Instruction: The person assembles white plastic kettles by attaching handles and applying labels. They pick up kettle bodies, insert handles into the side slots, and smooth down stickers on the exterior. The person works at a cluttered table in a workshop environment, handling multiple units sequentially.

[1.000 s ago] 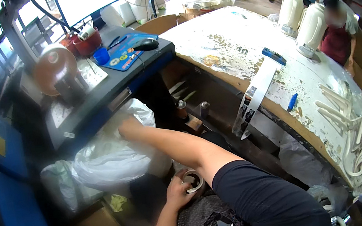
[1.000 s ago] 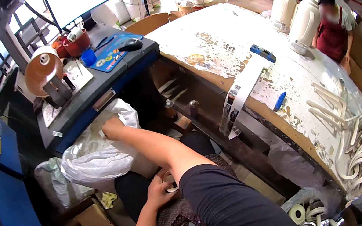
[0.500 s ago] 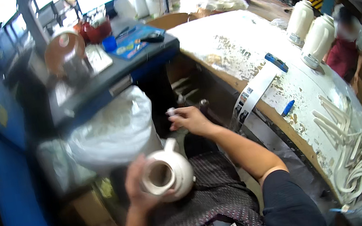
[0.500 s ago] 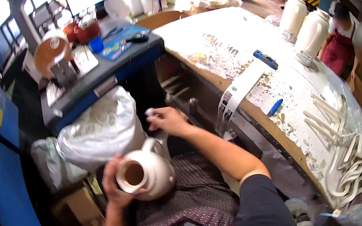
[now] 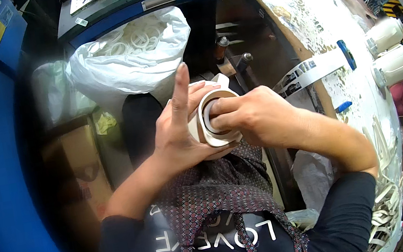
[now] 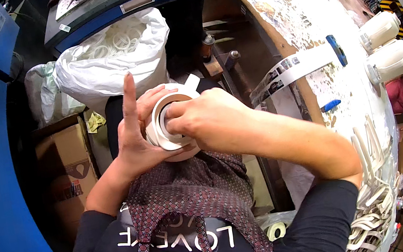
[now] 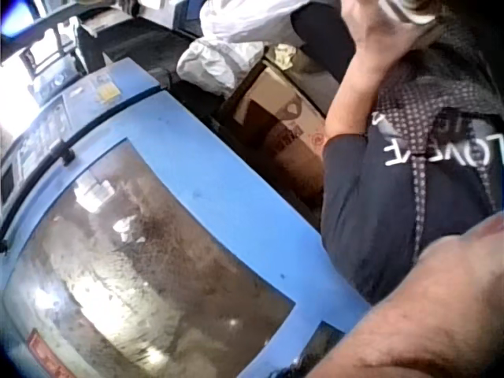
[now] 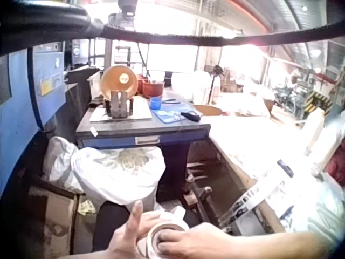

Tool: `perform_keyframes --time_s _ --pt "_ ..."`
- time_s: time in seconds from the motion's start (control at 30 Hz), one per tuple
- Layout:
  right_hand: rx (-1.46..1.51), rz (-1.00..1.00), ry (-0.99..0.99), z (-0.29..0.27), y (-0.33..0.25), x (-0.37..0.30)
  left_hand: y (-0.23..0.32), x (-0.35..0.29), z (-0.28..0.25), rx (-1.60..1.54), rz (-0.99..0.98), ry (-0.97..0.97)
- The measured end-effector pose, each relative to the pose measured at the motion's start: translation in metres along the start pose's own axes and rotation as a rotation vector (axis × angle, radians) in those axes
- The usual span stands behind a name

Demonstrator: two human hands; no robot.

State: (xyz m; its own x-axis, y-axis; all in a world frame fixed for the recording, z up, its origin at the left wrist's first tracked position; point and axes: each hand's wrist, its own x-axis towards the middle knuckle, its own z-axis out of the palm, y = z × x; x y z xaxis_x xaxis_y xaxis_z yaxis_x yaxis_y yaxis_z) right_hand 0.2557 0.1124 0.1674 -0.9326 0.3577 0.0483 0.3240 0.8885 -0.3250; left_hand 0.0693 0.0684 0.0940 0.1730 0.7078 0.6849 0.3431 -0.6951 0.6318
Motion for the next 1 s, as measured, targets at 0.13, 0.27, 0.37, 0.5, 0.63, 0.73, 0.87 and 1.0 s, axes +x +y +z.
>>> perform_keyframes --time_s 0.13,0.27,0.37,0.5,0.63,0.73,0.87,1.0 --pt "-0.238 -0.082 -0.103 -0.002 -0.003 0.005 0.005 -0.006 0.004 0.057 0.017 0.035" --pt "-0.118 -0.192 -0.169 -0.009 0.004 0.008 0.009 -0.009 0.010 0.051 0.056 0.079" --pt "-0.294 -0.173 -0.348 -0.011 -0.008 0.006 0.010 -0.015 0.012 0.017 0.083 0.080" --pt "-0.343 -0.165 -0.207 -0.003 -0.011 -0.007 0.017 -0.014 0.012 0.065 0.122 0.063" --pt "-0.127 -0.090 -0.203 -0.006 -0.007 -0.011 0.018 -0.019 0.014 0.100 0.146 0.052" --pt "0.050 -0.016 -0.093 -0.008 -0.013 -0.014 0.031 -0.002 -0.004 0.274 0.203 -0.111" --pt "0.394 0.041 0.429 0.023 -0.021 -0.017 0.025 0.023 -0.032 0.164 0.182 -0.217" --pt "0.047 -0.234 0.530 -0.014 -0.025 -0.031 -0.017 0.056 -0.088 0.022 0.157 0.063"
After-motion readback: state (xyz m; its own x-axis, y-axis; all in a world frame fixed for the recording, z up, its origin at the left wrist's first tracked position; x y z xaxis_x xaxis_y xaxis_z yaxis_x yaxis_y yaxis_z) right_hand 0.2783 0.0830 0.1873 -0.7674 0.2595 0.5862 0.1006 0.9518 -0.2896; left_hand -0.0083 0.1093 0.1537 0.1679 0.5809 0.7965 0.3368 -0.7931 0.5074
